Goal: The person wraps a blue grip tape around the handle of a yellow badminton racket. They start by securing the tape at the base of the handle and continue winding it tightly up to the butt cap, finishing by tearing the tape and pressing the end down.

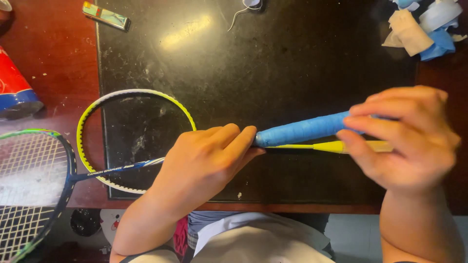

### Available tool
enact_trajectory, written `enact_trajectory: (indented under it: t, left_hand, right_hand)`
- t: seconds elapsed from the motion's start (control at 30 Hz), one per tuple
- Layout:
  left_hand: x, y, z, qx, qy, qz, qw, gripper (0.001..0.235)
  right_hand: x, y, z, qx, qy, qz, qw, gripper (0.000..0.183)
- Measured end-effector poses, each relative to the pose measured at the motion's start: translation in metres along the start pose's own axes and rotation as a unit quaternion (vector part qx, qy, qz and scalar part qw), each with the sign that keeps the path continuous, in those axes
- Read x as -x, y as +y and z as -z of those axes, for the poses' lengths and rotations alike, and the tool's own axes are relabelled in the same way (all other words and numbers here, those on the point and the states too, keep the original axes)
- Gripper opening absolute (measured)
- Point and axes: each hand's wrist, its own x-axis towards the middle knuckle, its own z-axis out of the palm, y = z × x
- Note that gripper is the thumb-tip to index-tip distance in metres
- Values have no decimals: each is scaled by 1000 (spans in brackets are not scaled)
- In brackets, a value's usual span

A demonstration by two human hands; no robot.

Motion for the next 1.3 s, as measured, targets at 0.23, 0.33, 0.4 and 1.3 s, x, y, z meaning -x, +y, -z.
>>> enact_trajectory:
  t: [0.23, 0.33, 0.4, 1.3]
  left_hand:
    - [0, 6, -24, -12, 29, -32, 999, 32]
    - [-1, 9, -31, -20, 38, -41, 998, 29]
    - [-2, 10, -32, -37, 46, -52, 997, 31]
    - [-1, 9, -38, -36, 35, -25, 998, 32]
  right_hand:
    - [-7, -31, -24, -18, -61, 56, 996, 30]
    - [-2, -32, -34, -18, -77, 61, 995, 33]
    - [-2, -31, -36, -25, -78, 69, 994, 30]
    - [-7, -27, -29, -70, -107, 14, 992, 29]
